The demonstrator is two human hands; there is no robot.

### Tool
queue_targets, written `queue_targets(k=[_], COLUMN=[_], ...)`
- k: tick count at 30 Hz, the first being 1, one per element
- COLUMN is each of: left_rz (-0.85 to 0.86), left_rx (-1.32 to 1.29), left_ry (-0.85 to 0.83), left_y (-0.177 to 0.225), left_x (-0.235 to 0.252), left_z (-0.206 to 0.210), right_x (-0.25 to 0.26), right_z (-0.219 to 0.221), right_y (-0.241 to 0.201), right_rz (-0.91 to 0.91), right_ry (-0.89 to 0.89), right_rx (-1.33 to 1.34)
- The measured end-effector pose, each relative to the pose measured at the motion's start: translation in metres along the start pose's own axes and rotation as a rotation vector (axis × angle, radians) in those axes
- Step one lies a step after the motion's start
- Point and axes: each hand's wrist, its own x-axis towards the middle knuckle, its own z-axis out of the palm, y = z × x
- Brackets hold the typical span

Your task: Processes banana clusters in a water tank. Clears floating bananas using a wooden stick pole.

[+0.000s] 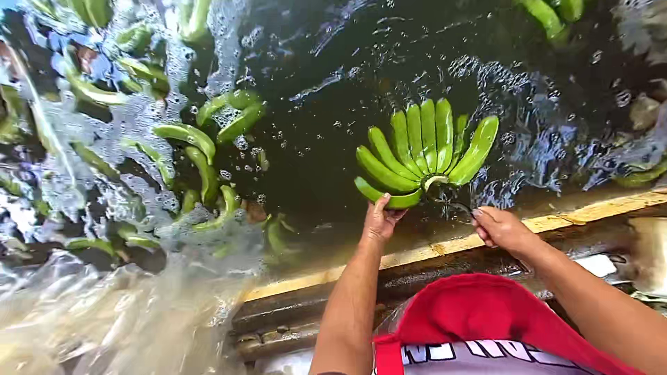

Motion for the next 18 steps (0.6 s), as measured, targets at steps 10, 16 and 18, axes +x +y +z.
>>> queue_targets(k=[10,16,18], left_rz=[0.088,-0.026,-0.005], left_rx=[0.120,0.593,0.697], left_ry=[0.135,0.268,0.267], left_y=[-0.009,0.036,0.052], left_x=[0.032,0.041,0.029], left_z=[-0.013,0.005,0.007], right_x=[-0.016,-0.044,-0.049], right_z=[-0.039,-0.024,-0.022], right_y=[0.006,0.023,0.038], right_rz=[0.032,0.018,0.022], right_ry=[0.351,0.203,0.197], right_rx=[0.436,0.323,0.362])
